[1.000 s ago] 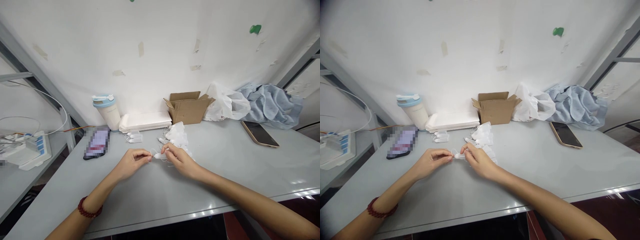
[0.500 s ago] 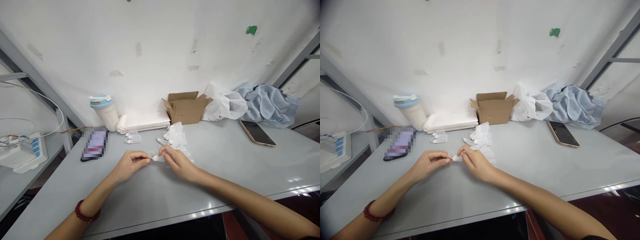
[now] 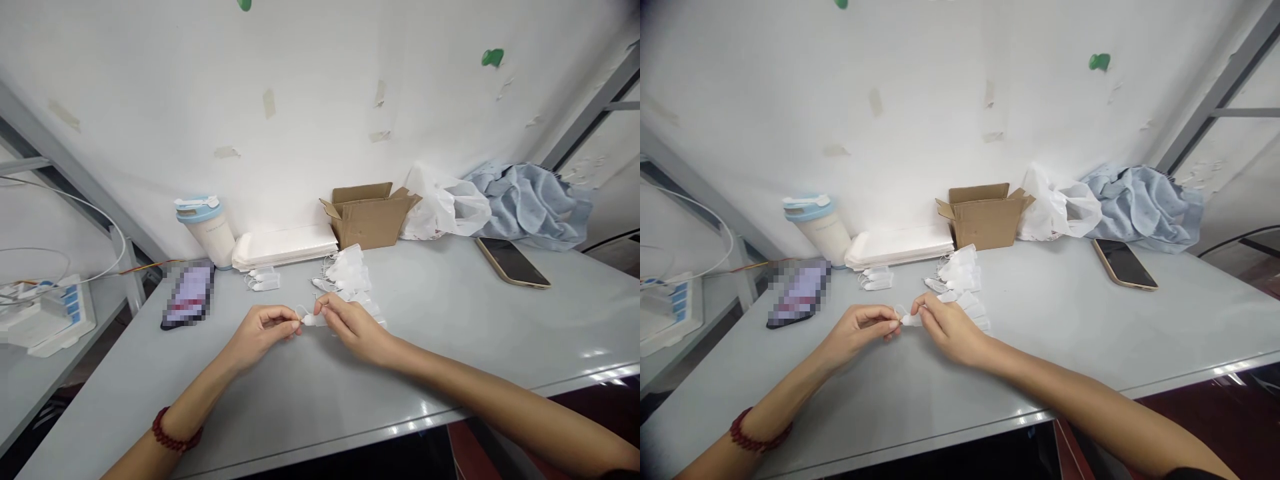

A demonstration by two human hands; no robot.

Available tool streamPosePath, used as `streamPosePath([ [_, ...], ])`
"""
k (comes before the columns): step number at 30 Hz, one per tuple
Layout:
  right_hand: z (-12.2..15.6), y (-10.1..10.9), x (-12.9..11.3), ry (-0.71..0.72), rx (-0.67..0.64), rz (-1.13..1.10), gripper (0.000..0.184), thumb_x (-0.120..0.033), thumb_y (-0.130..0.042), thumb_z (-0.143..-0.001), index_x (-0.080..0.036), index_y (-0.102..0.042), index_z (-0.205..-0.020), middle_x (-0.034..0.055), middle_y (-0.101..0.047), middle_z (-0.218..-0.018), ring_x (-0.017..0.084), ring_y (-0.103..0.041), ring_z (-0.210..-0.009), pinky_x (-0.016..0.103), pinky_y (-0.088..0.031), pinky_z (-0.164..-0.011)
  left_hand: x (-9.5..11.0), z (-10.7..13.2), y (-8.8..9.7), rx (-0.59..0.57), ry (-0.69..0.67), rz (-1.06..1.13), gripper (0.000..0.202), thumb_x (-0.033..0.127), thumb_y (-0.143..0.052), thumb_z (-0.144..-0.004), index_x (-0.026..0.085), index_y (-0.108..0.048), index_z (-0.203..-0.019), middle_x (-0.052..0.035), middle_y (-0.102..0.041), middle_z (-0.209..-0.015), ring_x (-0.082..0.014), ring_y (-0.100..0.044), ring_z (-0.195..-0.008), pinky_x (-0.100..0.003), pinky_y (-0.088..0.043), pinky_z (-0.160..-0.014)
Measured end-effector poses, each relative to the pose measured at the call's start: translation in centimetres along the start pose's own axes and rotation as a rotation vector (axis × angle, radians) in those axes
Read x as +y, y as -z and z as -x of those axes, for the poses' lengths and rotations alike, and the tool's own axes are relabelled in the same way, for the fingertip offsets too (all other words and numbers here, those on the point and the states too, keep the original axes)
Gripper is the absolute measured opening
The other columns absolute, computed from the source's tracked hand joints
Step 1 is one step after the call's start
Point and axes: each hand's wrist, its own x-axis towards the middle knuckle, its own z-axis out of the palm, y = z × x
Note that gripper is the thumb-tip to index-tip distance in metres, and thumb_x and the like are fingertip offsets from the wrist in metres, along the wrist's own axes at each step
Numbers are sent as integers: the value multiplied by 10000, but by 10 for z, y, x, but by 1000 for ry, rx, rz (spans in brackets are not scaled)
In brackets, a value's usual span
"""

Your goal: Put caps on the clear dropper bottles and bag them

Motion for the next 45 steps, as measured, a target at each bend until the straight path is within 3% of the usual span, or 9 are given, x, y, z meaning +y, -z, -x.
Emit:
streamPosePath([
  [12,-5,10,-5,-86,41,-106,219,-314,-304,-955,-185,-479,-930,-69,-367,-572,91,-347,-502,214,-265,-513,6,-3,8,13,64,40,243,307,-660,-737,149,-668,-922,-47,-646,-786,-143,-545,-668,-270,-458,-618],
  [16,-6,8,0,-129,63,-149,250,-357,-304,-956,-183,-482,-931,-66,-389,-576,90,-354,-509,210,-259,-502,6,-5,7,50,82,1,222,340,-620,-778,151,-670,-883,-27,-646,-734,-118,-526,-606,-262,-452,-624],
  [21,-5,5,-3,-116,49,-124,235,-334,-306,-957,-182,-478,-908,-66,-379,-569,95,-358,-518,222,-275,-527,8,-4,2,34,71,-63,257,376,-582,-806,144,-630,-707,-12,-615,-672,-110,-503,-580,-243,-431,-604],
  [27,-1,0,-5,-65,62,-16,216,-291,-316,-949,-178,-496,-911,-42,-422,-612,115,-401,-554,249,-320,-583,6,0,-2,20,51,-82,257,376,-572,-810,148,-604,-695,-2,-589,-639,-111,-491,-574,-242,-422,-602],
  [31,-4,9,-4,-9,33,24,230,-313,-307,-958,-178,-493,-972,-15,-497,-681,130,-471,-621,259,-373,-625,11,0,-4,38,26,-98,253,375,-566,-808,156,-599,-687,-5,-598,-650,-116,-499,-579,-246,-428,-608],
  [34,-9,21,3,77,131,144,261,-342,-326,-956,-162,-486,-1058,61,-563,-877,173,-519,-809,311,-413,-743,18,-1,1,88,-10,-136,248,375,-566,-801,160,-604,-683,-9,-612,-663,-121,-513,-589,-248,-442,-619],
  [37,-13,27,13,175,190,383,285,-340,-351,-949,-152,-491,-1111,123,-555,-1044,230,-483,-978,383,-396,-851,20,-2,17,225,1,-223,248,391,-568,-781,164,-611,-692,-16,-625,-665,-132,-529,-591,-254,-447,-617],
  [41,-15,21,23,211,75,727,323,-335,-356,-949,-135,-513,-1148,165,-526,-1174,291,-420,-1118,442,-374,-890,15,-4,44,408,112,-482,270,403,-543,-756,163,-611,-655,-24,-647,-645,-157,-560,-581,-257,-424,-580],
  [45,-14,10,26,224,-6,932,381,-385,-357,-947,-118,-532,-1155,200,-496,-1237,359,-316,-1252,535,-327,-937,4,-4,54,429,131,-903,251,334,-452,-791,176,-641,-744,-55,-696,-753,-229,-617,-742,-288,-409,-654],
])
